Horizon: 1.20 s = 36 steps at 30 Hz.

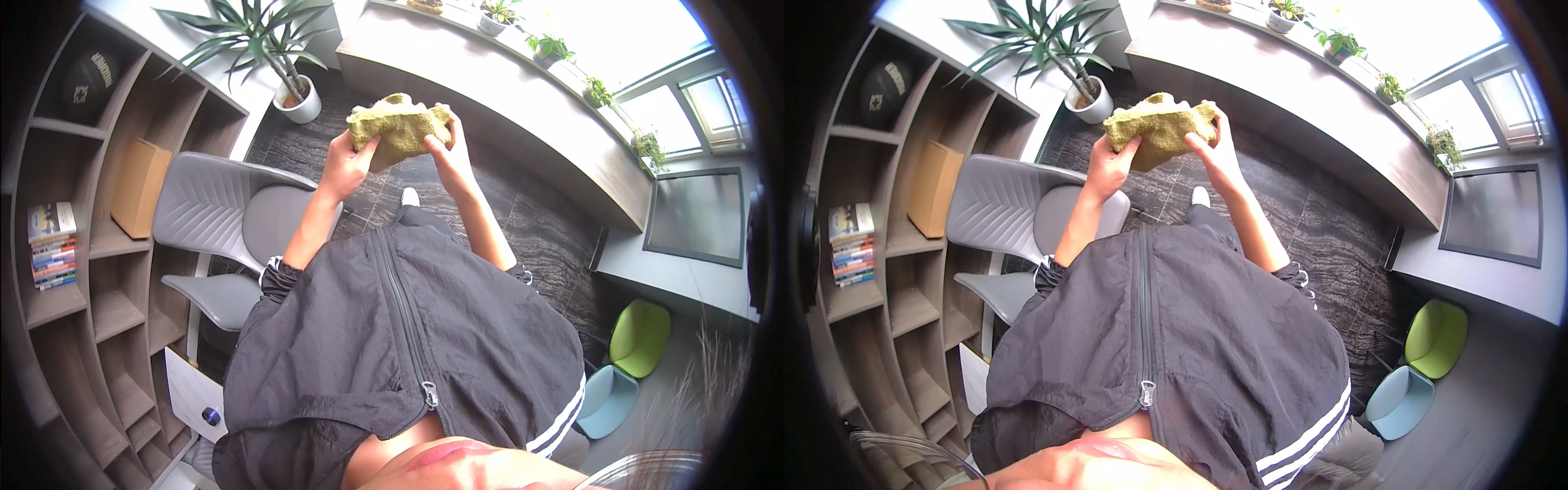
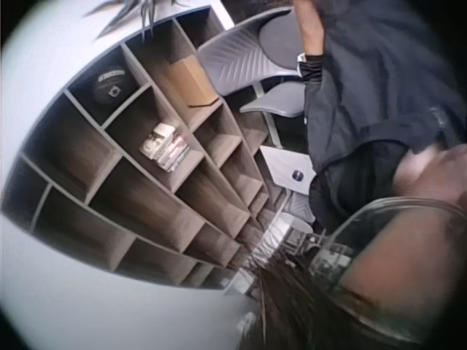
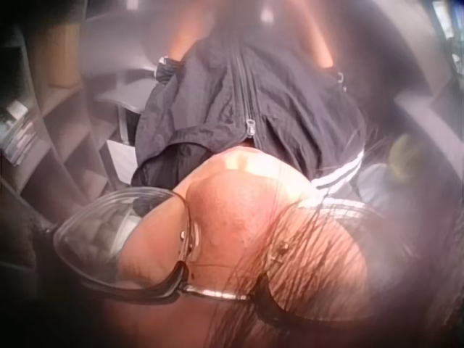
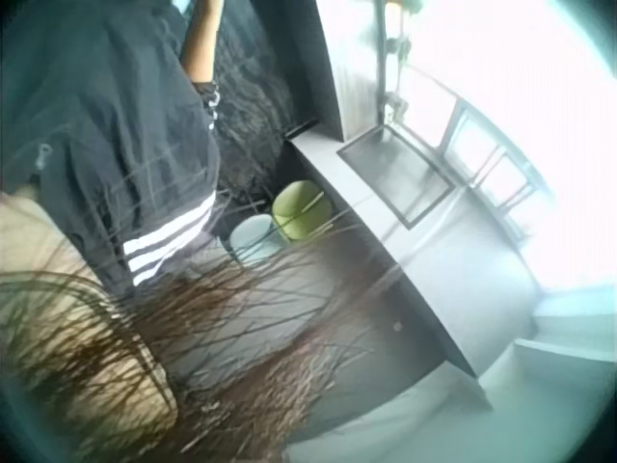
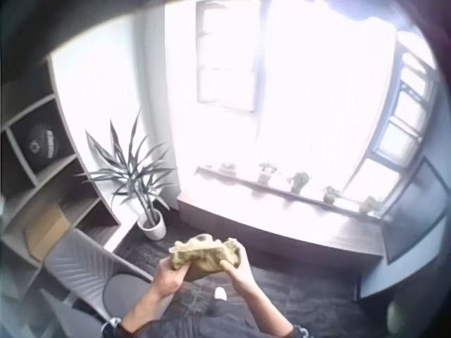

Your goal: The person wipes the surfaces of several chairs, a sofa, and a shelf using a cloth. They clean the seat and backrest of each chair, the cushions and frame of the sofa, and the top of a wooden shelf.

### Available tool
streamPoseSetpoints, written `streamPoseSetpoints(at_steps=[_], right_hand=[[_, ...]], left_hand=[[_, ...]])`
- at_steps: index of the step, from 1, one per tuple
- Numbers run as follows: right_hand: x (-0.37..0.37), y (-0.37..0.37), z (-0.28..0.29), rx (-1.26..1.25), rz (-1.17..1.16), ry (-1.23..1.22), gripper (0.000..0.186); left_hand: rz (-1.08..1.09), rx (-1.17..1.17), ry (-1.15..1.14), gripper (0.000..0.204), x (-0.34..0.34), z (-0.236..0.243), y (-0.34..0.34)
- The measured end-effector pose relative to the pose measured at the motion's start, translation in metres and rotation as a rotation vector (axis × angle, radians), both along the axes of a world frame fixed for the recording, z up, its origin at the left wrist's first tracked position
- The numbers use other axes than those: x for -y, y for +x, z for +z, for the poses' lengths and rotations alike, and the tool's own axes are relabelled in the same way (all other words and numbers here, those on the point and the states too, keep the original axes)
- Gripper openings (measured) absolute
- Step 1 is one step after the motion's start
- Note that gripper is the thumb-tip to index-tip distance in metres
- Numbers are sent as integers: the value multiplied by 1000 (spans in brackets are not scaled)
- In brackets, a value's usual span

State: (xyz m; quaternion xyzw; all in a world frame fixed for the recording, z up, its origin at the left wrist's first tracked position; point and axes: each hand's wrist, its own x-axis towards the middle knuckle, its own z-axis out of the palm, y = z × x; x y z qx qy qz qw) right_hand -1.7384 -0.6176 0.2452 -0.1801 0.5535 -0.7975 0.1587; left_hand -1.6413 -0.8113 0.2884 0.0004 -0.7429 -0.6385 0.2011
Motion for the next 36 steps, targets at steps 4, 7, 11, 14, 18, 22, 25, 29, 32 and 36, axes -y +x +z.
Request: streamPoseSetpoints(at_steps=[4,7,11,14,18,22,25,29,32,36], right_hand=[[-19,-73,-6,159,214,-75,94],[-24,-104,6,5,253,61,116],[-25,-155,10,-298,383,299,95],[-28,-187,-4,61,647,461,57],[-13,-205,-38,-72,479,337,36],[13,-239,-37,-345,442,761,37],[38,-269,-50,-618,388,811,39],[72,-331,-76,-596,325,956,33],[102,-386,-112,-476,366,1098,27],[170,-456,-153,-422,230,1168,29]], left_hand=[[-180,169,-34,43,-2,11,-62],[-295,241,-123,46,-3,19,-97],[-376,487,-103,45,3,14,-133],[-338,546,-187,39,5,5,-158],[-193,645,-286,32,27,-39,-184],[-137,614,-233,45,36,-57,-215],[-144,526,-239,54,53,-80,-258],[-149,518,-276,38,90,-109,-328],[-208,562,-311,23,132,-143,-392],[-181,429,-404,23,198,-200,-493]])
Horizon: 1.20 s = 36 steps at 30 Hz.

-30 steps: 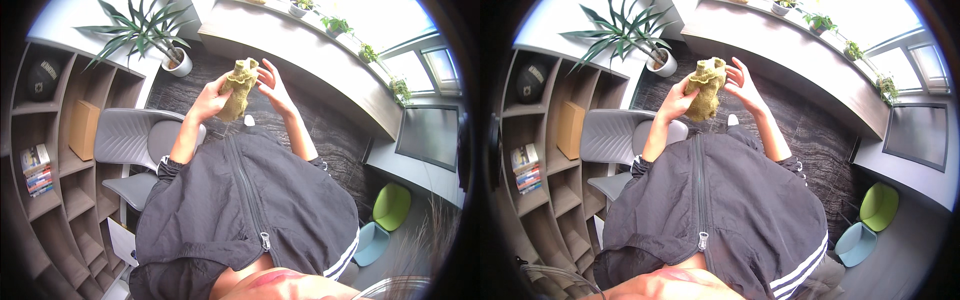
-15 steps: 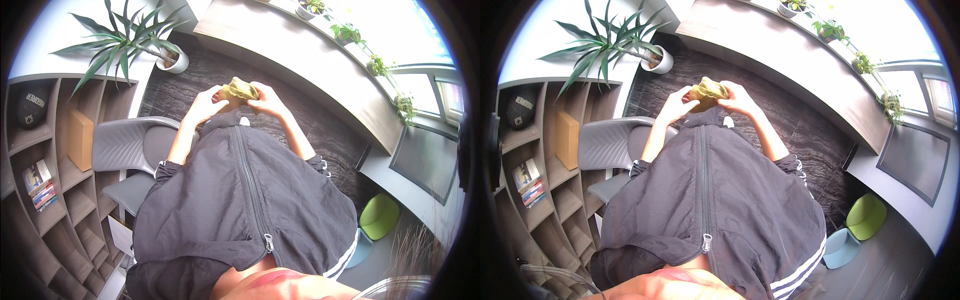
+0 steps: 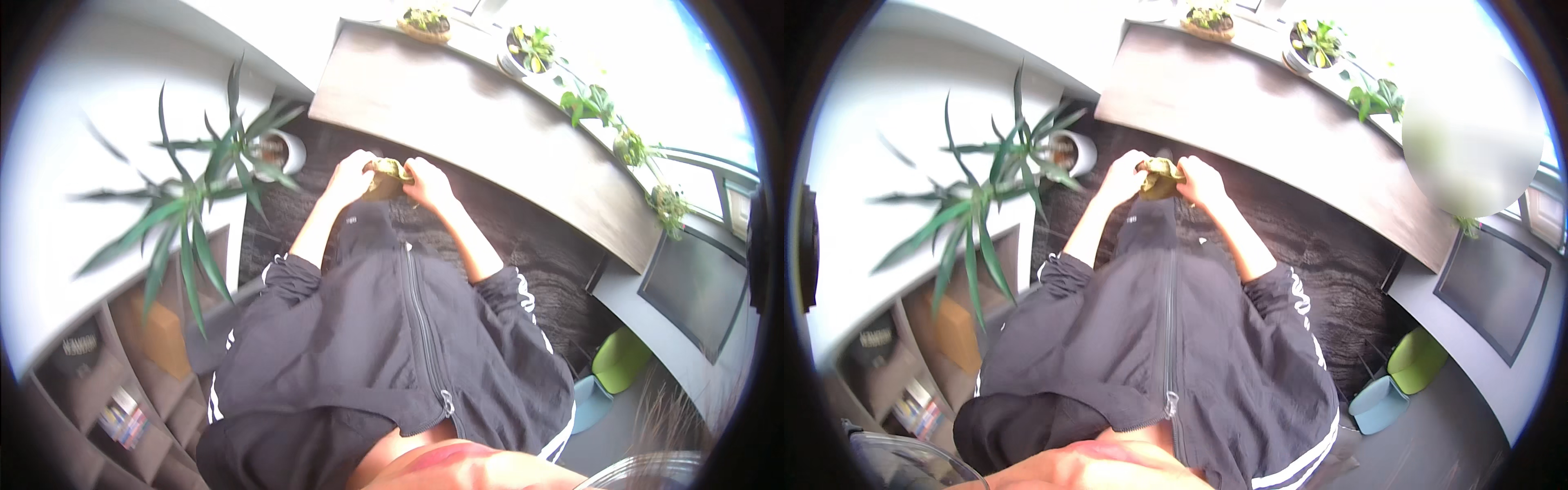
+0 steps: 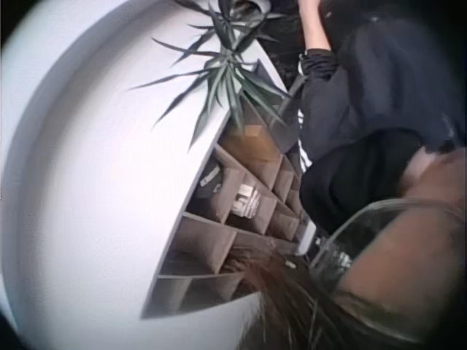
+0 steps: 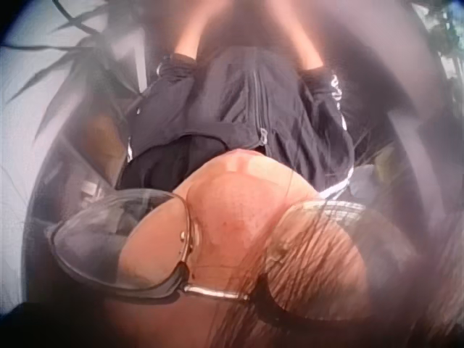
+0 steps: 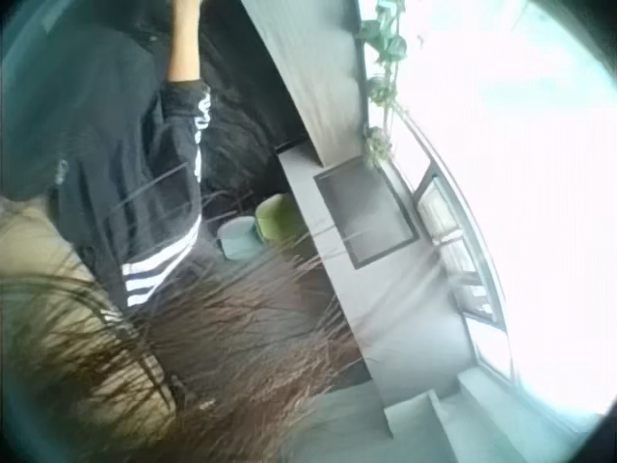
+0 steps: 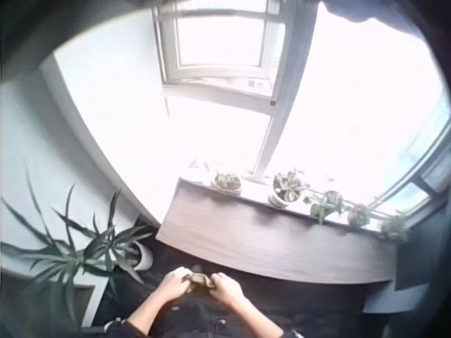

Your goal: The person wipes the surfaces of several chairs, a sofa, and a shelf using a cloth. They clean the seat and backrest of each chair, the cushions and frame of the sofa, and the top of a wooden shelf.

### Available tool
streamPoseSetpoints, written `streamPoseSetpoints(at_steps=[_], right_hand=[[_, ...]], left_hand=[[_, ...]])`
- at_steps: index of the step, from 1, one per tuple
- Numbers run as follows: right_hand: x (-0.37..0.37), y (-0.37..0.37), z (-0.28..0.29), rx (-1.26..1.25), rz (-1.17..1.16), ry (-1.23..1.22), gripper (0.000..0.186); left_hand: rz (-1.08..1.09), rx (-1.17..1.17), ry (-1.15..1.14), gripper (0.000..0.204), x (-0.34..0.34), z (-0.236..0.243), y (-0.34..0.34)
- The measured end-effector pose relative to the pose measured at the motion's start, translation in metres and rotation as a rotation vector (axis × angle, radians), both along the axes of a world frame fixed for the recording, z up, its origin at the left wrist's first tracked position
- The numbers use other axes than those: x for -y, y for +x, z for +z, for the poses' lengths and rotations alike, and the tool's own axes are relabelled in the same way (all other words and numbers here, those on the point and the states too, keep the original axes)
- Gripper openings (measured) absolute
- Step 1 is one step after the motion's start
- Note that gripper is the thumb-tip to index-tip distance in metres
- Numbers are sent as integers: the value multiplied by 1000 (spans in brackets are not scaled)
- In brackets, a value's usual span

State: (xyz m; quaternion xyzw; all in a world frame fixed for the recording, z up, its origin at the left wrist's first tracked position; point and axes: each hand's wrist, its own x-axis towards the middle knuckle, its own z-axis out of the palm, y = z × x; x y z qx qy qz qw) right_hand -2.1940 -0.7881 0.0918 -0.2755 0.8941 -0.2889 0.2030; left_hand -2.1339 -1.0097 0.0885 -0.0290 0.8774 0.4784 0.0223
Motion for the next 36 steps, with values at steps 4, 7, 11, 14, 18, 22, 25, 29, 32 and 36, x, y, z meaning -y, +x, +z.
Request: streamPoseSetpoints(at_steps=[4,7,11,14,18,22,25,29,32,36], right_hand=[[75,-64,-36,-147,-152,-126,33],[117,-107,-79,-206,-194,-139,33],[172,-131,-175,-155,-150,-173,35],[202,-135,-256,-74,-64,-151,35],[232,-140,-337,-113,-68,-86,52],[269,-155,-385,-203,-92,-23,63],[288,-185,-395,-266,-102,2,63],[294,-245,-399,-310,-68,-34,64],[298,-302,-403,-390,-75,-112,65],[285,-378,-411,-561,-123,-8,62]], left_hand=[[169,177,13,24,56,-38,-86],[209,29,-47,26,81,-59,-132],[278,-43,-242,30,128,-161,-138],[241,39,-471,36,160,-238,-132],[240,103,-529,53,171,-308,-138],[130,194,-580,58,176,-355,-174],[161,135,-662,59,189,-388,-193],[226,53,-616,59,194,-392,-249],[257,-30,-663,59,199,-402,-298],[156,-149,-906,58,193,-397,-385]])
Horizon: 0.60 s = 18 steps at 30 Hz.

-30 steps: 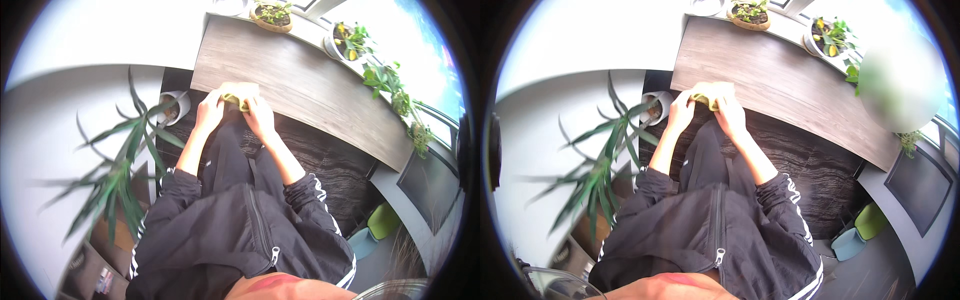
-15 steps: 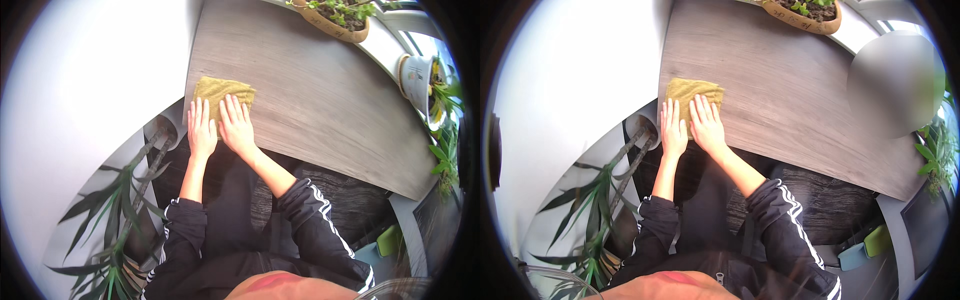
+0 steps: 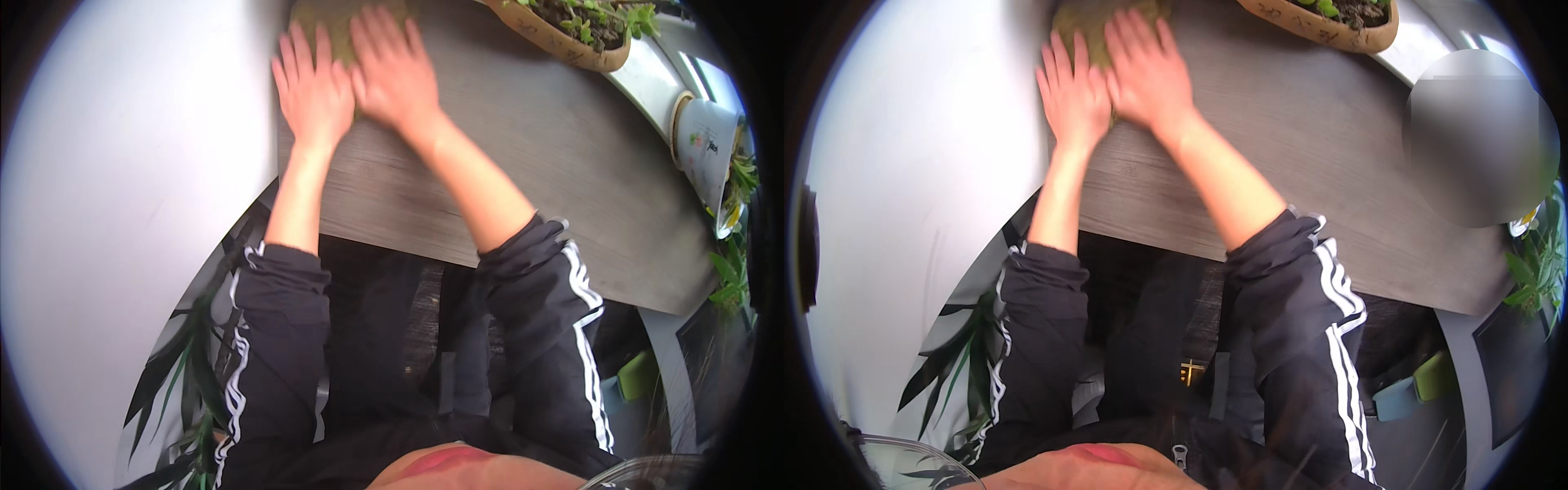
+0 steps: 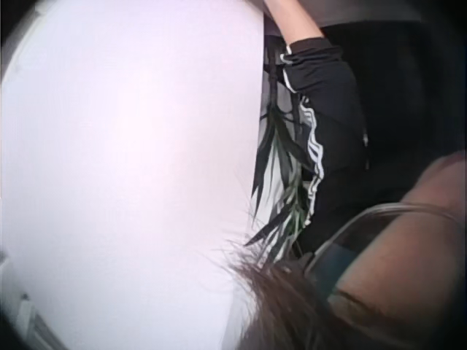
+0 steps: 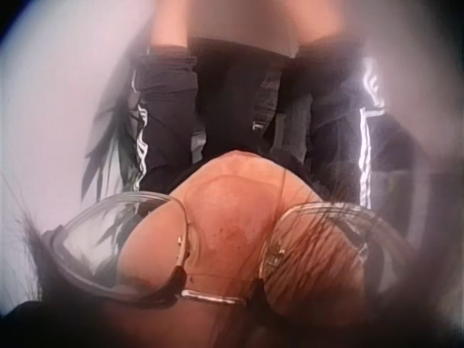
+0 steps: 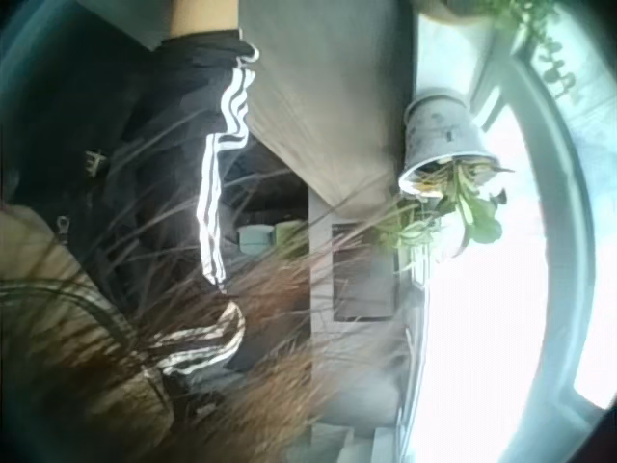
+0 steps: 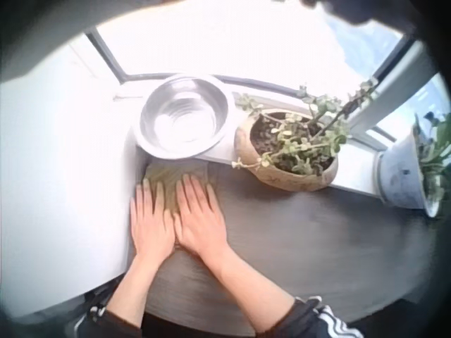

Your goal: The person wipes the surfaces of several chairs, a sofa, and a shelf using a cloth. They clean the seat and backrest of each chair, the cushions and frame of the sofa, and the top of a wooden shelf.

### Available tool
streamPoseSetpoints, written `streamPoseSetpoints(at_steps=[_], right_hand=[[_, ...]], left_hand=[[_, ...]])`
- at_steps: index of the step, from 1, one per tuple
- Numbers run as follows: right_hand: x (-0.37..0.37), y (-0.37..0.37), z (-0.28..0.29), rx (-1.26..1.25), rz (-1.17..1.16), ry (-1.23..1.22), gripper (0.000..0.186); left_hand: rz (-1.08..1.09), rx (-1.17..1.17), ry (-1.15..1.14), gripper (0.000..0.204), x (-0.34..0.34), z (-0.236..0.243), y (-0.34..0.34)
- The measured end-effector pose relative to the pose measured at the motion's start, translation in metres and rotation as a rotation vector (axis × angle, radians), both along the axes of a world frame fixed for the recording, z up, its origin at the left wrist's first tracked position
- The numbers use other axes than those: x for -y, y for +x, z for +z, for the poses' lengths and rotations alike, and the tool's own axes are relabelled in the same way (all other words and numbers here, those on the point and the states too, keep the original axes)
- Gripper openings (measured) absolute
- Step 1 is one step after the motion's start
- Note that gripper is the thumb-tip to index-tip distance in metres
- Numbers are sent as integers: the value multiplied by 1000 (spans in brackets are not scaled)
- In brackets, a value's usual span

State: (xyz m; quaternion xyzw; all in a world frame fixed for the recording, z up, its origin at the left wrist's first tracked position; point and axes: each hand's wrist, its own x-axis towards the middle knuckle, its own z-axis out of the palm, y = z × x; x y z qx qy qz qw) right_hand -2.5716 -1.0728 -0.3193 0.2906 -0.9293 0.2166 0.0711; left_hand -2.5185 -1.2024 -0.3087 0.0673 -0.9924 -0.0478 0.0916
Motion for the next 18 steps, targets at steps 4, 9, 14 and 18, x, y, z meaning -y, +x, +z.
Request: streamPoseSetpoints(at_steps=[4,9,14,18], right_hand=[[-27,-58,12,52,45,-211,57],[-38,-48,13,37,3,-165,58],[-55,21,11,29,-111,-51,58],[-73,106,12,176,-176,66,60]], left_hand=[[-189,62,144,60,-9,18,-70],[-227,-12,65,58,-24,6,-72],[-248,-5,136,57,-40,-4,-10],[-234,189,196,64,-65,2,67]])
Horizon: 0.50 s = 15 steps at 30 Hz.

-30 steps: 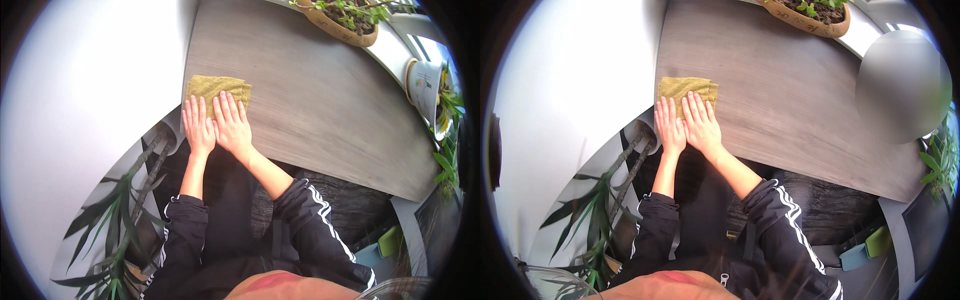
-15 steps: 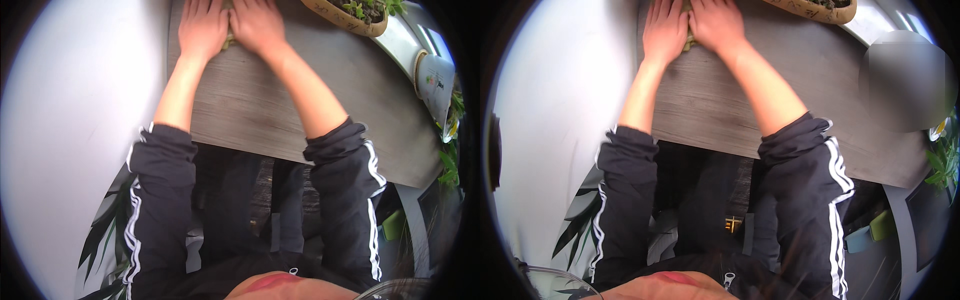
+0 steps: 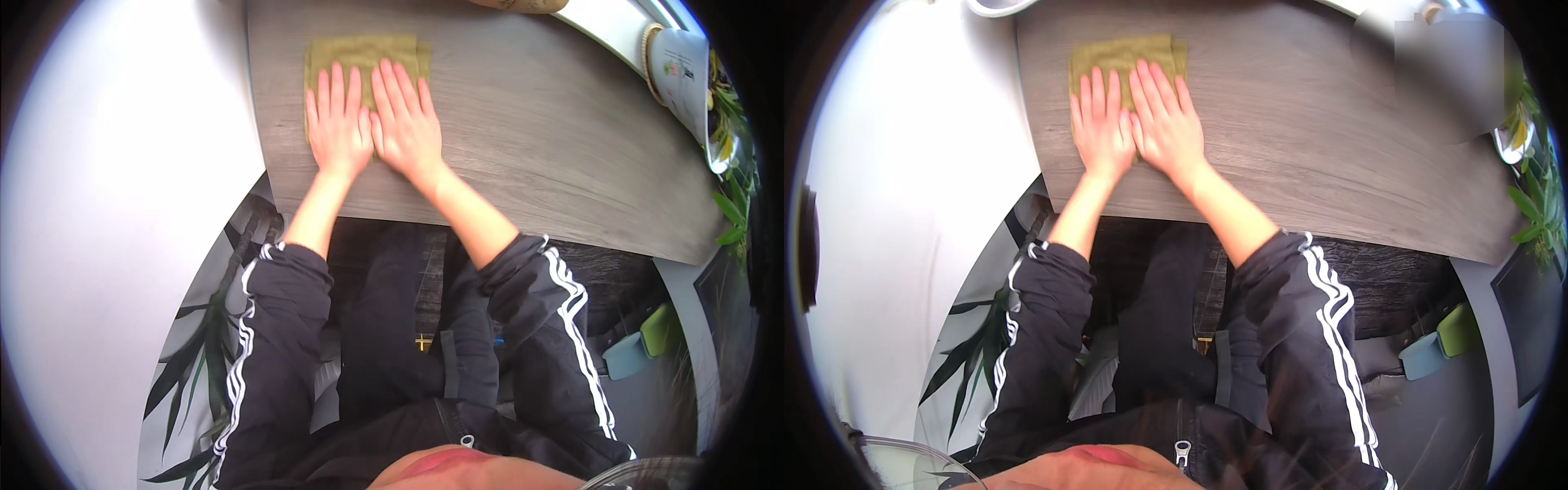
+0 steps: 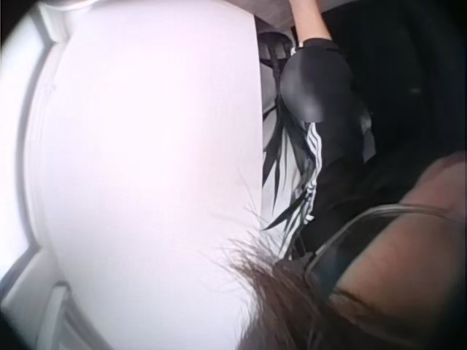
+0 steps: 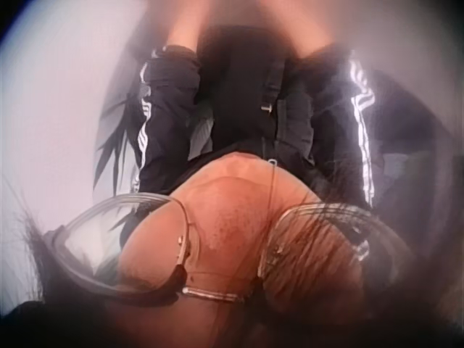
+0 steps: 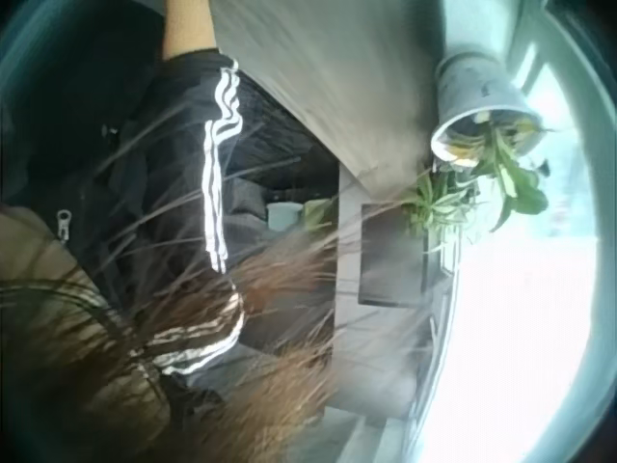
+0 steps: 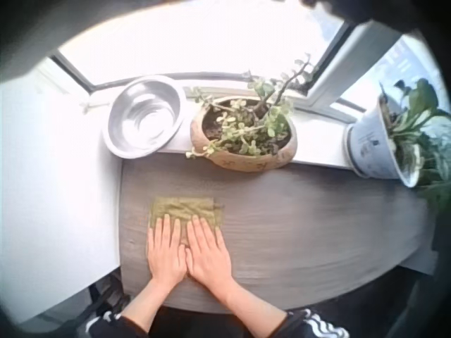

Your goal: The person wipes the surfaces of several chairs, a sofa, and a shelf using a cloth. They clean the seat and backrest of each chair, the cushions and frame of the sofa, and the top of a wooden shelf.

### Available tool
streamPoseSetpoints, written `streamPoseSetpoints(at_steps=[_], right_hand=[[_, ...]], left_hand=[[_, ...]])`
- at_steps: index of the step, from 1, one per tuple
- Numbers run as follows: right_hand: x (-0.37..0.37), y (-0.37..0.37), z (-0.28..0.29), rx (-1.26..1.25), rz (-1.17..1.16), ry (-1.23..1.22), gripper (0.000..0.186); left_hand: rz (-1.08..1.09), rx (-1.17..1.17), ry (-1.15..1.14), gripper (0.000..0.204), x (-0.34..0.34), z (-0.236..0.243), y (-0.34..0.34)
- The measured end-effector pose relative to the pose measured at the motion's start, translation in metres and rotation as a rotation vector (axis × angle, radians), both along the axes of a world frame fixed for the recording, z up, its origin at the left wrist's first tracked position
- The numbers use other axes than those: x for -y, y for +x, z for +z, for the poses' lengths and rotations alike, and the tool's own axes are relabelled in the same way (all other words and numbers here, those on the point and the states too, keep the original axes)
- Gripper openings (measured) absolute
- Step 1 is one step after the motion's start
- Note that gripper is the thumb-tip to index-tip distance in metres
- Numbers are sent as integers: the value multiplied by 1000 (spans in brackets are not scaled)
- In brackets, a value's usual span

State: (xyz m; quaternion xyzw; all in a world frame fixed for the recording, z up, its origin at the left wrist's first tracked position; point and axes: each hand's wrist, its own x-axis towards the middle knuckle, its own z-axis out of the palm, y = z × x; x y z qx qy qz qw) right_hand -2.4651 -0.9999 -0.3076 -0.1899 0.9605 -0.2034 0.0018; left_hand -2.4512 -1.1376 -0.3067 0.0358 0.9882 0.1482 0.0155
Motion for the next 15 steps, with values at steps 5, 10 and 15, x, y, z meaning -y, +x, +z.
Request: streamPoseSetpoints(at_steps=[5,10,15], right_hand=[[-54,97,-2,179,18,47,60],[-83,178,-7,292,-86,112,60],[-84,179,-8,263,-127,134,60]], left_hand=[[-90,205,-7,72,-42,-9,97],[-124,290,0,67,-73,-17,168],[-165,340,19,66,-73,-10,162]])
